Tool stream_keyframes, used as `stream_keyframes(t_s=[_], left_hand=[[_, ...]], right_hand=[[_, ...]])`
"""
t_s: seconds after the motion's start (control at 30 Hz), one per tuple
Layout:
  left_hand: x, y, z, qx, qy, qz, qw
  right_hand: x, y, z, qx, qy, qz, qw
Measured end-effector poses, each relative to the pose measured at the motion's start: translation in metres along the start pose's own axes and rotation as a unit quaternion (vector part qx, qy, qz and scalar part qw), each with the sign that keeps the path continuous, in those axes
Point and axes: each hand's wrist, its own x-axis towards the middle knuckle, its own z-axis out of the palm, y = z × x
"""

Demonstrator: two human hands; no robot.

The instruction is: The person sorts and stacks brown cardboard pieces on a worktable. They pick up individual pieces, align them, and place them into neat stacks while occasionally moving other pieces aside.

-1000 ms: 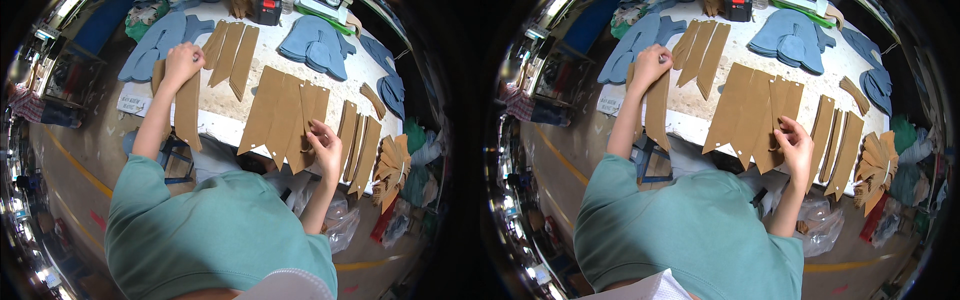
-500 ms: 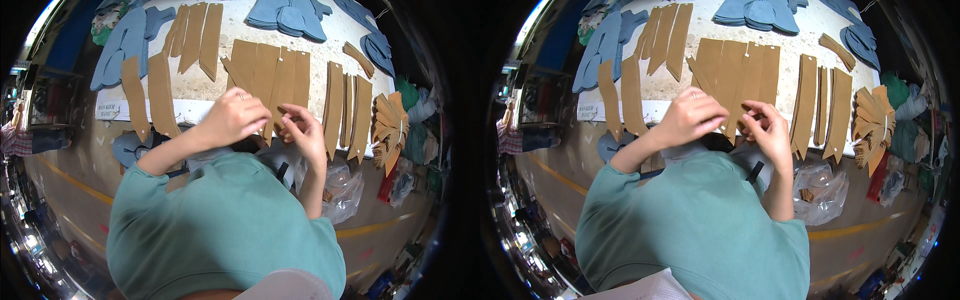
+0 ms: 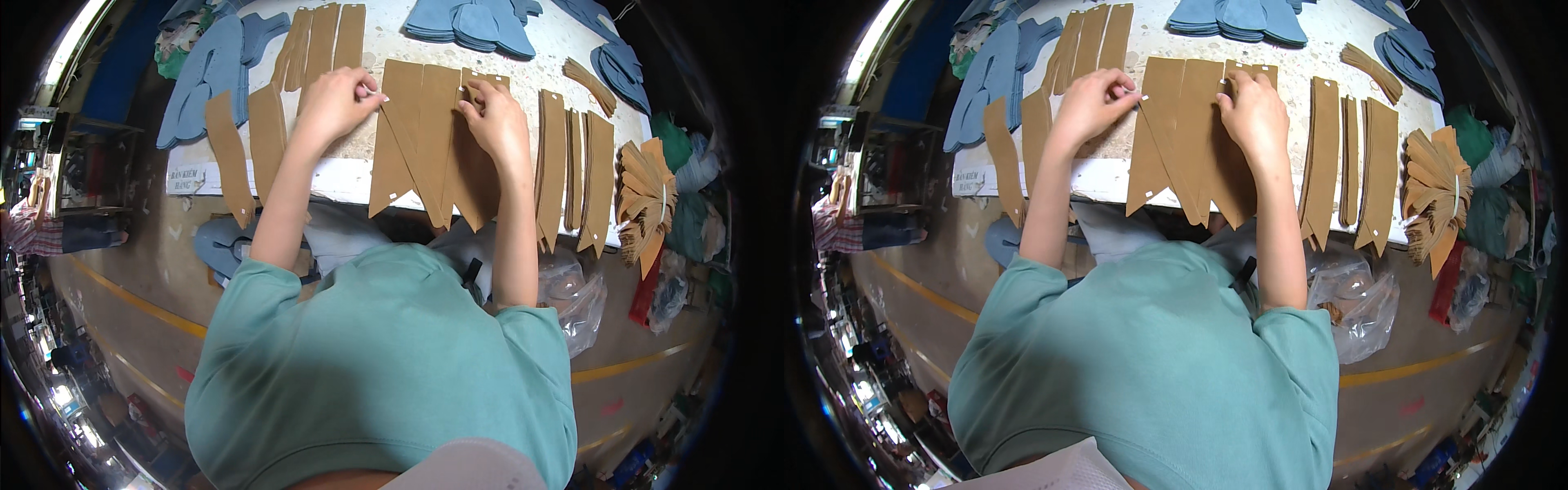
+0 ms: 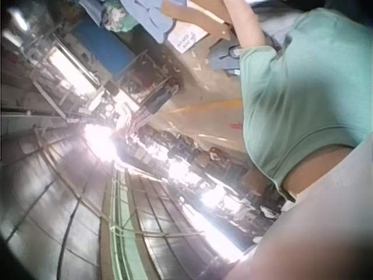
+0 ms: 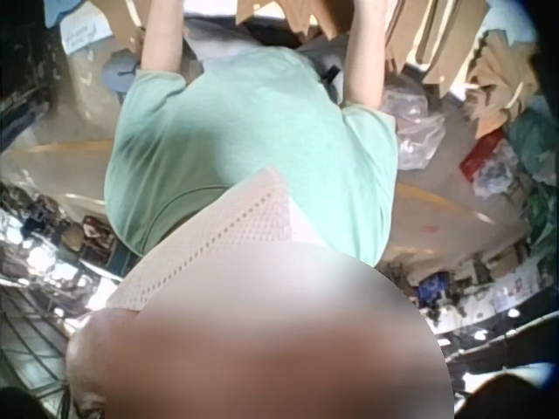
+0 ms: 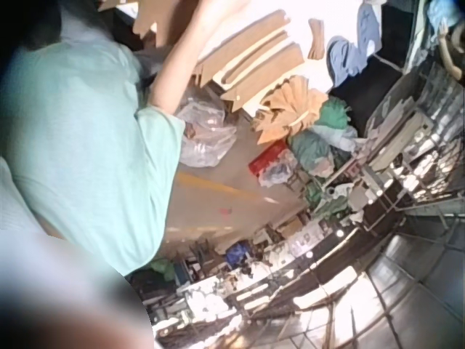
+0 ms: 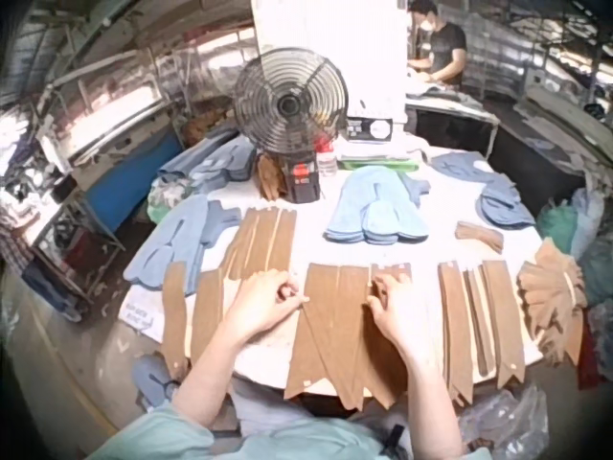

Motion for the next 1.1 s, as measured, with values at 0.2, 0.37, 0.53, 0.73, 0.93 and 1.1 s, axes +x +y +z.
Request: stream_keyframes(t_s=[0.2, 0.37, 0.53, 0.73, 0.93, 1.1], left_hand=[[0.002, 0.0, 0.018, -0.037, -0.032, 0.002, 0.999], [0.002, 0.003, 0.013, -0.205, -0.111, -0.027, 0.972], [0.003, 0.017, 0.001, -0.461, -0.075, -0.012, 0.884], [-0.004, 0.054, -0.023, -0.556, 0.067, 0.019, 0.829], [-0.011, 0.085, -0.032, -0.499, 0.103, 0.022, 0.86], [-0.014, 0.096, -0.035, -0.486, 0.103, 0.044, 0.867]], right_hand=[[0.007, 0.004, 0.017, 0.0, 0.033, 0.022, 0.999], [0.011, 0.01, 0.021, 0.051, 0.021, 0.029, 0.998], [0.008, -0.001, 0.002, 0.301, -0.048, 0.045, 0.951], [-0.013, -0.039, -0.038, 0.602, -0.073, -0.062, 0.792], [-0.015, -0.059, -0.049, 0.608, 0.004, -0.085, 0.79], [-0.016, -0.054, -0.055, 0.588, 0.037, -0.096, 0.802]])
